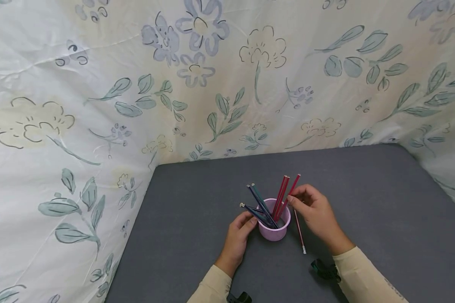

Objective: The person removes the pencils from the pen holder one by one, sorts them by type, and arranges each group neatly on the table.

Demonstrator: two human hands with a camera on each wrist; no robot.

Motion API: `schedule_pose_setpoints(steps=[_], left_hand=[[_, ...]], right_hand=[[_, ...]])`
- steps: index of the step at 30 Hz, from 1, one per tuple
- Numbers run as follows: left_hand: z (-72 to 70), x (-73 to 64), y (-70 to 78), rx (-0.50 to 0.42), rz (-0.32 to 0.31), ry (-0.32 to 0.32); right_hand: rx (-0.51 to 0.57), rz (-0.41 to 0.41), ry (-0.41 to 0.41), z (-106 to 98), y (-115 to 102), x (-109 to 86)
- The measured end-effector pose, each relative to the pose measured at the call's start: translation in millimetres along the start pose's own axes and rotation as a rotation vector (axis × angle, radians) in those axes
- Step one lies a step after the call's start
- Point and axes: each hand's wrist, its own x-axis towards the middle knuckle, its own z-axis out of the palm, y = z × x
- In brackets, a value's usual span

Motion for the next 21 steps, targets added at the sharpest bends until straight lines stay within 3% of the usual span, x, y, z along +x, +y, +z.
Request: schedule_pose_setpoints(steps=[21], left_hand=[[0.9,-2.4,-0.8,0.011,-0.011,0.002]], right_hand=[[0.151,0.015,0.008,-7.3,-8.1,0.5]])
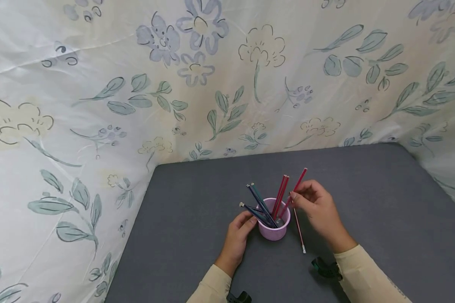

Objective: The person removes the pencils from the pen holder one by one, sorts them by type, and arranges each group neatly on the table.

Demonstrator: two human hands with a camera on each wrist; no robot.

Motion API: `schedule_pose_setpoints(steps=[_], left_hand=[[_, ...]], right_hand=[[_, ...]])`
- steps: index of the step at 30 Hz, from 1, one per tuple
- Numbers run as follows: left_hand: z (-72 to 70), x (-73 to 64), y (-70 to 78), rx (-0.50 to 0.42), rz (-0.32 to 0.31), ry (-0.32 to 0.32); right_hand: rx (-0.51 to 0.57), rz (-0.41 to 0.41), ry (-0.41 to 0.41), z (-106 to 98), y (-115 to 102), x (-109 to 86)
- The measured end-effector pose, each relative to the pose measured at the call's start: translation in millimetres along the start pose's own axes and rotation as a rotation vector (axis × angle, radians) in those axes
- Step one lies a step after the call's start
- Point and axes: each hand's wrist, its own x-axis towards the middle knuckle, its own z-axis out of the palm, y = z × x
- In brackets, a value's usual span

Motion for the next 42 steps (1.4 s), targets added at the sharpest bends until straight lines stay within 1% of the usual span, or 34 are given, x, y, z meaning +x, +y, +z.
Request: schedule_pose_setpoints(steps=[6,13,17,21,27,33,42], left_hand=[[-0.3,0.5,-0.8,0.005,0.001,-0.004],[0.5,0.5,-0.6,0.006,-0.001,0.005],[0.8,0.3,0.0,0.006,-0.013,0.011],[0.9,0.3,0.8,0.008,-0.013,0.01],[0.7,0.7,1.1,0.014,-0.004,0.006],[1.0,0.3,2.3,0.008,-0.008,0.004],[0.9,0.9,1.3,0.013,-0.01,0.011]], right_hand=[[0.024,0.002,0.027,-1.0,-0.9,0.8],[0.122,0.011,0.051,-3.9,-2.9,2.3],[0.157,0.017,0.068,-5.2,-4.0,3.8],[0.168,0.021,0.092,-5.7,-5.5,4.5],[0.157,0.035,0.129,-7.4,-7.4,4.6],[0.221,0.036,0.144,-9.6,-7.4,6.0],[0.287,0.034,0.152,-15.4,-7.8,6.7]])
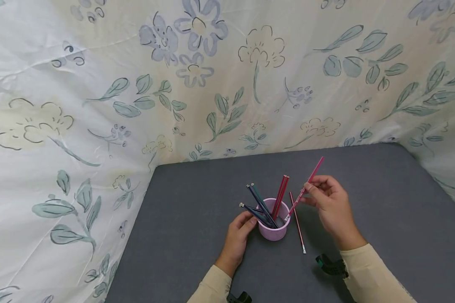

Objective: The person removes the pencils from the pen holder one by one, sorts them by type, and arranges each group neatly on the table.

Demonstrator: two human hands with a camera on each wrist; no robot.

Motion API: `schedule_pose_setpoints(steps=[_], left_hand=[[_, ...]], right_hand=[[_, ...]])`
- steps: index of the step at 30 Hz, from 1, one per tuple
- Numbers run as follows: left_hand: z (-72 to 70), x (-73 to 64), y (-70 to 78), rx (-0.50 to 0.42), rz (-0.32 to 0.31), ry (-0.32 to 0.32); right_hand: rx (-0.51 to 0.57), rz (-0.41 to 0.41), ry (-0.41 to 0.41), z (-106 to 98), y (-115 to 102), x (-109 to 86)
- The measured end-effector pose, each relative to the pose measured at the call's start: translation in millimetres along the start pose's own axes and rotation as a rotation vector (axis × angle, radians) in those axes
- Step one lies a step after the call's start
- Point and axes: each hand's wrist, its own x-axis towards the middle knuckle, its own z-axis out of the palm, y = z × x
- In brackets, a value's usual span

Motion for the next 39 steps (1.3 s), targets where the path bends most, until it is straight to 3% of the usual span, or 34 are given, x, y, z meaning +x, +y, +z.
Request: schedule_pose_setpoints(steps=[11,18,27,39], left_hand=[[-1.1,0.3,-0.6,-0.035,0.009,-0.007],[-0.5,0.2,-0.9,-0.024,0.01,-0.006],[0.2,0.5,-0.9,-0.039,0.002,0.001],[-1.2,2.3,1.4,-0.034,-0.008,-0.005]], right_hand=[[0.063,-0.006,0.025,-4.9,-1.6,1.3],[0.032,0.028,0.05,-9.2,-3.1,0.6],[0.027,0.045,0.025,-14.9,-0.4,-1.0],[-0.064,0.085,0.023,-21.9,6.1,-1.9]])
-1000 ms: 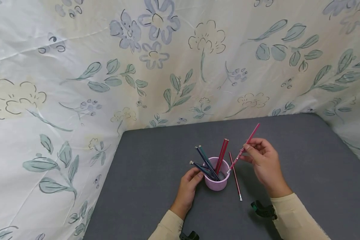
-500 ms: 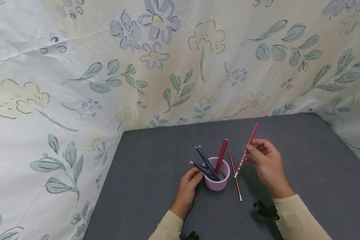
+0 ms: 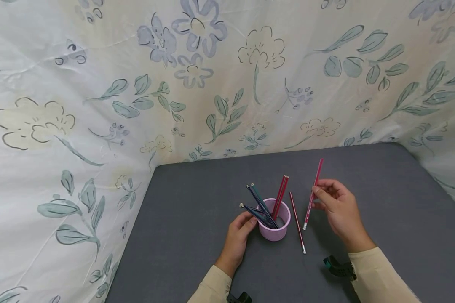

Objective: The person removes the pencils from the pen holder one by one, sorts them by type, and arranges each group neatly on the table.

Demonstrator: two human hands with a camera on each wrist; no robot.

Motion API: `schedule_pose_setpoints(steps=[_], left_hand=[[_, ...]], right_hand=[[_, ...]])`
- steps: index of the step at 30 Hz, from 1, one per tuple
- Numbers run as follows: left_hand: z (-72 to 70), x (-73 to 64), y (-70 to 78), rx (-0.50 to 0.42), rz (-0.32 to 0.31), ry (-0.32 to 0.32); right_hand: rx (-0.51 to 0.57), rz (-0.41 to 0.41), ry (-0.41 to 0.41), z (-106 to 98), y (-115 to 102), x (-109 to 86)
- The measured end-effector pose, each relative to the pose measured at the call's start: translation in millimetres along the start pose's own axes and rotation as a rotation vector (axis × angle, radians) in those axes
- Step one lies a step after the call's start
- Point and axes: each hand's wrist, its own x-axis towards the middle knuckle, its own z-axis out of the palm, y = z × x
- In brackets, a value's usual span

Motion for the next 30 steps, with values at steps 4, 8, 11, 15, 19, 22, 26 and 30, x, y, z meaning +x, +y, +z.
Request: schedule_pose_setpoints(steps=[4,8,11,15,19,22,26,30], left_hand=[[0.0,-0.5,0.8,0.0,0.009,-0.004],[-0.3,-0.5,-0.1,-0.002,0.016,-0.008],[-1.0,-0.4,-1.2,0.005,0.016,-0.009],[-1.7,-0.3,-2.1,0.009,0.016,-0.009],[-1.4,-0.8,-2.0,0.004,0.014,-0.008],[-1.2,-1.1,-1.8,-0.001,0.011,-0.008],[-1.2,-1.4,-2.6,0.003,0.01,-0.009],[-1.3,-1.4,-2.6,0.002,0.011,-0.009]], right_hand=[[-0.048,0.026,0.0,-3.7,5.4,0.2],[-0.095,0.052,0.003,-6.5,10.0,-0.2],[-0.15,0.067,0.001,-8.4,12.8,-0.7],[-0.225,0.092,-0.01,-11.6,17.1,-1.2],[-0.255,0.128,-0.044,-16.6,23.6,-2.0],[-0.252,0.145,-0.059,-19.6,28.6,-2.2],[-0.251,0.149,-0.067,-21.8,34.1,-2.2],[-0.25,0.169,-0.073,-22.7,37.2,-2.1]])
